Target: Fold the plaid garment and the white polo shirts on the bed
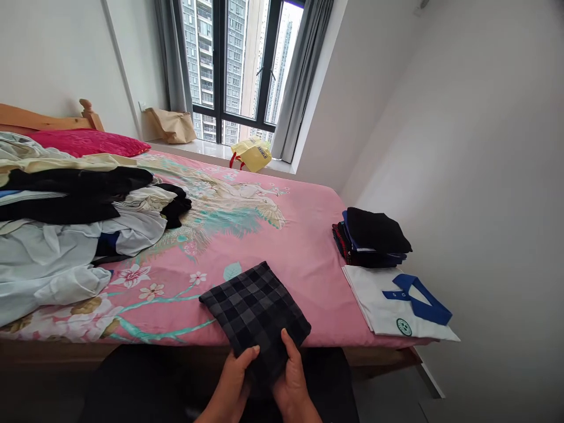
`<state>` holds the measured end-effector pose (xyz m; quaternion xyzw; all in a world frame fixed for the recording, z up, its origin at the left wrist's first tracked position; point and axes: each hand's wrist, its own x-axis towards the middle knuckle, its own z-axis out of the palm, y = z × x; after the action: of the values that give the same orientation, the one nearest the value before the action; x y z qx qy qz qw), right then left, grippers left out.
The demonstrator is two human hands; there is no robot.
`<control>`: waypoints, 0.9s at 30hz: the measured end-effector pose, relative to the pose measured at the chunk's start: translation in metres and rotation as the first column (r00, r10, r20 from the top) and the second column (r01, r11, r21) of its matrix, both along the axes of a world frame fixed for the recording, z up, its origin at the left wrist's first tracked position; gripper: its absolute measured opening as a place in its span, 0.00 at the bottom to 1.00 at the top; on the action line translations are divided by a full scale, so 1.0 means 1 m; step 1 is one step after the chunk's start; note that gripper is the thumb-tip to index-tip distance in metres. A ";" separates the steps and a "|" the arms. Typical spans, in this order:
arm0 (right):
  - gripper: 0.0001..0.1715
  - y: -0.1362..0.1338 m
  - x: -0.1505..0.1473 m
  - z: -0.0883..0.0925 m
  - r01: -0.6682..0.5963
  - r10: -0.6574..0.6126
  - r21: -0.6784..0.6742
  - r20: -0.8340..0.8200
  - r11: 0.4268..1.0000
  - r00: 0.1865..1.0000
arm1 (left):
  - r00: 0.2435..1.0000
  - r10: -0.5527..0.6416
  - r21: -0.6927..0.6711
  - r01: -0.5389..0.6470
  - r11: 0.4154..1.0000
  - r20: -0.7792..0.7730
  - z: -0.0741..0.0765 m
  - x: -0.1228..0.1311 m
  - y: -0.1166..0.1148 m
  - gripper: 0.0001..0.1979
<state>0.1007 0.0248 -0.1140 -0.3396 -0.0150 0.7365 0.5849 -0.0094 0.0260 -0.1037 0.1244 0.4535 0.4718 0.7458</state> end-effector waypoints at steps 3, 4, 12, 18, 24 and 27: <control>0.27 0.000 0.013 -0.005 0.079 -0.076 -0.093 0.041 0.993 0.996 | 0.861 -0.433 -0.014 0.446 0.895 -0.267 -0.006 -0.014 -0.013 0.21; 0.27 0.000 0.018 -0.007 0.091 -0.086 -0.105 0.058 0.990 0.995 | 0.728 -0.579 -0.039 0.610 0.791 -0.367 -0.003 -0.021 -0.015 0.24; 0.29 -0.006 0.035 -0.027 0.099 -0.088 -0.088 0.121 0.991 0.989 | 0.380 0.064 0.375 0.848 0.373 -0.923 0.042 -0.025 0.090 0.21; 0.37 -0.003 0.031 -0.030 0.201 -0.191 -0.033 0.204 0.979 0.960 | -0.138 0.227 -0.065 0.951 0.303 -0.964 -0.006 -0.001 0.194 0.33; 0.37 0.012 0.019 -0.032 0.292 -0.286 -0.010 0.171 0.956 0.943 | -0.209 0.217 -0.117 0.921 0.371 -0.954 -0.032 -0.001 0.221 0.39; 0.32 0.016 0.030 -0.009 0.268 -0.263 -0.017 0.138 0.963 0.955 | -0.165 0.116 -0.107 0.913 0.395 -0.979 -0.028 -0.002 0.234 0.39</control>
<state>0.1304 0.0404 -0.1233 -0.3980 0.0046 0.6266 0.6700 -0.0114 0.2601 -0.1316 0.8416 0.4912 0.0495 0.2192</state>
